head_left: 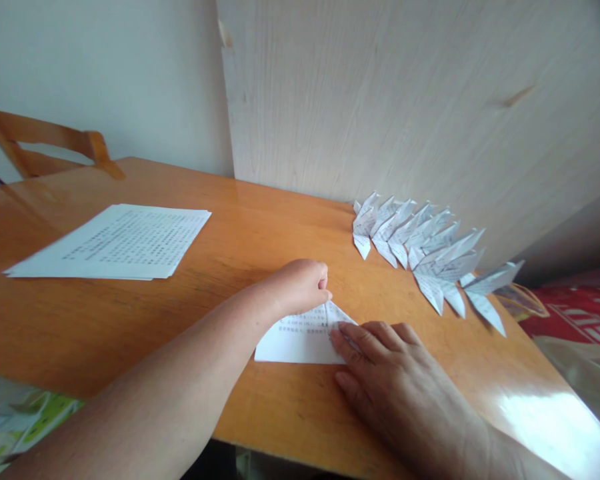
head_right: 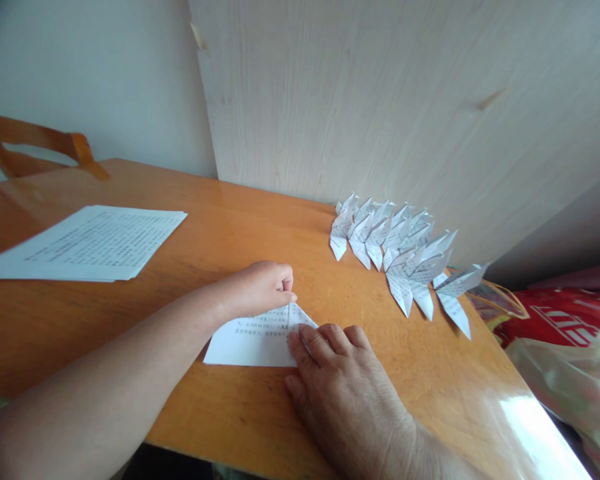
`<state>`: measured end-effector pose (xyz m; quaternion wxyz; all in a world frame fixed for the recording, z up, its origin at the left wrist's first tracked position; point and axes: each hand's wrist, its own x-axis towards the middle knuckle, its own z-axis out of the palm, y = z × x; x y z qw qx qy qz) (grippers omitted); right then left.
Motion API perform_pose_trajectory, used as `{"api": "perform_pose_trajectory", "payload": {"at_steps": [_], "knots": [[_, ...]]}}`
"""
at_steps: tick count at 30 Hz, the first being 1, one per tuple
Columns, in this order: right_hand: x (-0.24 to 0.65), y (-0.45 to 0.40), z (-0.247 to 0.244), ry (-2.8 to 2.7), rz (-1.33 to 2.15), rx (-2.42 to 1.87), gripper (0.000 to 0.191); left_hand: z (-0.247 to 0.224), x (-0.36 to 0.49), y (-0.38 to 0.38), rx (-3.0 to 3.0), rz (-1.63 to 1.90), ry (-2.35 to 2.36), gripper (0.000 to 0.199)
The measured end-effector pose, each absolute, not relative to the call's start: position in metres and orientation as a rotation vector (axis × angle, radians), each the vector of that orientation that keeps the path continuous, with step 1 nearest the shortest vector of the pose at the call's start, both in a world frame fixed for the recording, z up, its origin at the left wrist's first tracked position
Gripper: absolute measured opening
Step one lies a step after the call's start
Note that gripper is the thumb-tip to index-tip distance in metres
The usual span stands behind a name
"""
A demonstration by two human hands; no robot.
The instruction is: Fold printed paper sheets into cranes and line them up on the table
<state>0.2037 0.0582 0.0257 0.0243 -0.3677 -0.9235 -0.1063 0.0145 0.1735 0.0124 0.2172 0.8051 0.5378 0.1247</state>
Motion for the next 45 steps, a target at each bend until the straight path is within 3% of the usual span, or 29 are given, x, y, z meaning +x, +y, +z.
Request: {"api": "perform_pose_trajectory", "payload": {"at_steps": [9,21,45], "knots": [[0.204,0.058,0.027,-2.834,-0.217,-1.209,0.030,0.011,0.012,0.174,2.195,0.366,1.484,0.008],[0.204,0.059,0.021,-2.757,-0.216,-1.215,0.032,0.010,0.012,0.174,2.185,0.401,1.491,0.019],[0.203,0.058,0.025,-2.793,-0.169,-1.242,0.029,0.007,0.013,0.174,2.231,0.402,1.544,0.008]]}}
